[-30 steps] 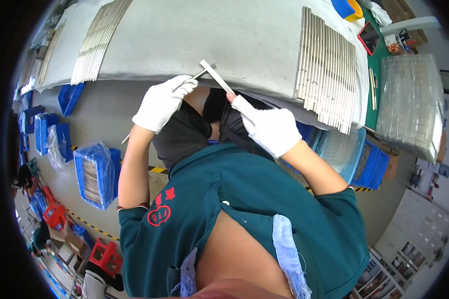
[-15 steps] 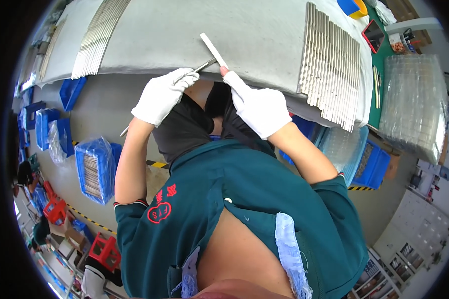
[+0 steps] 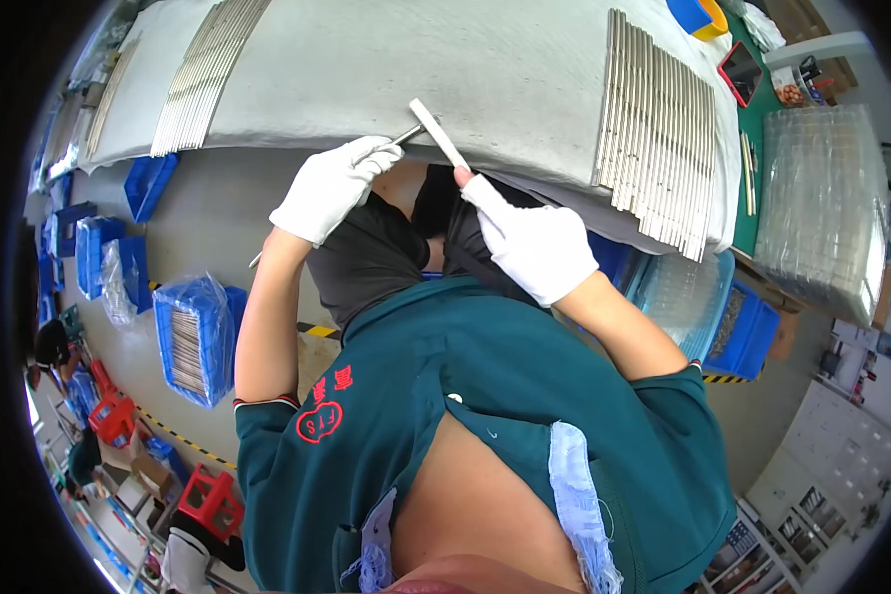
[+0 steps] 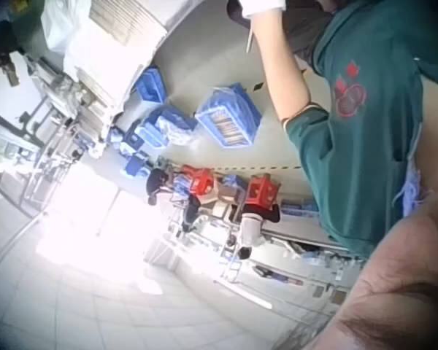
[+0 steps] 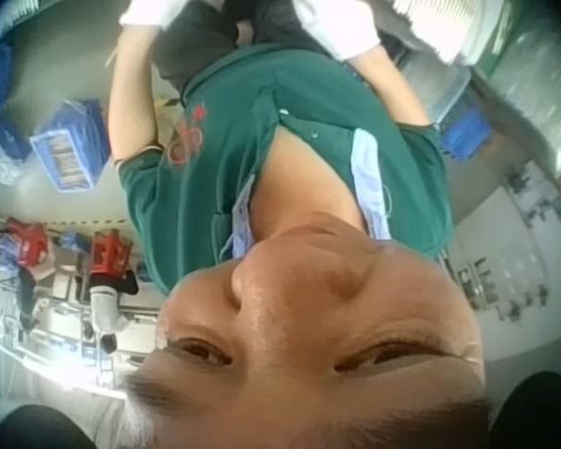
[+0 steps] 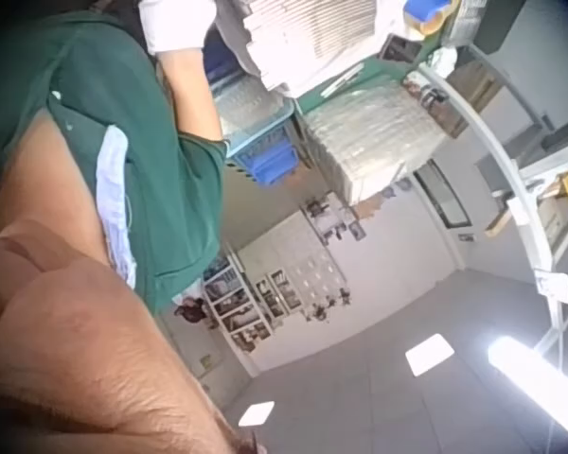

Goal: Filing the ends of thin metal rods at a factory workshop table.

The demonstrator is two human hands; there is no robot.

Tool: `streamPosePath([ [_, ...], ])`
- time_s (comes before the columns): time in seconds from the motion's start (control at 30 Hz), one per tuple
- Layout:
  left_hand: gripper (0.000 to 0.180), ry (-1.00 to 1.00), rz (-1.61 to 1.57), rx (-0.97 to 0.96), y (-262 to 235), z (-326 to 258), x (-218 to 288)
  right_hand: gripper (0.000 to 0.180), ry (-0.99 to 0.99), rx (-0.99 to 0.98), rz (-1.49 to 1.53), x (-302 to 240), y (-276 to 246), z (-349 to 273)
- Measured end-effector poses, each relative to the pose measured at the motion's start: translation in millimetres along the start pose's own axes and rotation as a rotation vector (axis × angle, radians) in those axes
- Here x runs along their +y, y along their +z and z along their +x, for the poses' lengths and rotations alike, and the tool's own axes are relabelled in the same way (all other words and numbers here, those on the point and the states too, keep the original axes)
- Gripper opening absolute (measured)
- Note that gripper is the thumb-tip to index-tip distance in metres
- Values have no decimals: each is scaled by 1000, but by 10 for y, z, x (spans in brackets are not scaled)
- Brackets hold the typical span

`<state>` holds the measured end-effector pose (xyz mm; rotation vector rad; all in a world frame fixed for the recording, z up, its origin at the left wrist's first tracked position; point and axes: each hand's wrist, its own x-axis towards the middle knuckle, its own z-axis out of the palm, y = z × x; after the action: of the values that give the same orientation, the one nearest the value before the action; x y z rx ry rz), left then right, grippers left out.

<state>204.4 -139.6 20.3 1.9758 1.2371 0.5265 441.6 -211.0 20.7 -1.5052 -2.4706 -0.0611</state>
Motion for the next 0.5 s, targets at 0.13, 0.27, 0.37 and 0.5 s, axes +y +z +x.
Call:
streamPosePath([
  [0.13, 23, 19, 56, -1, -19, 5, 19, 51, -21, 31, -67, -56, 39, 211],
  [0.27, 24, 80, 149, 12, -5, 8, 1, 51, 1, -2, -55, -84, 33, 172],
  [0.37, 24, -78, -26, -27, 6, 11, 35, 49, 37, -72, -47, -40, 4, 51],
  [0.5, 23, -64, 1, -23, -4, 25, 88, 38, 71, 46, 1, 14, 99, 237],
])
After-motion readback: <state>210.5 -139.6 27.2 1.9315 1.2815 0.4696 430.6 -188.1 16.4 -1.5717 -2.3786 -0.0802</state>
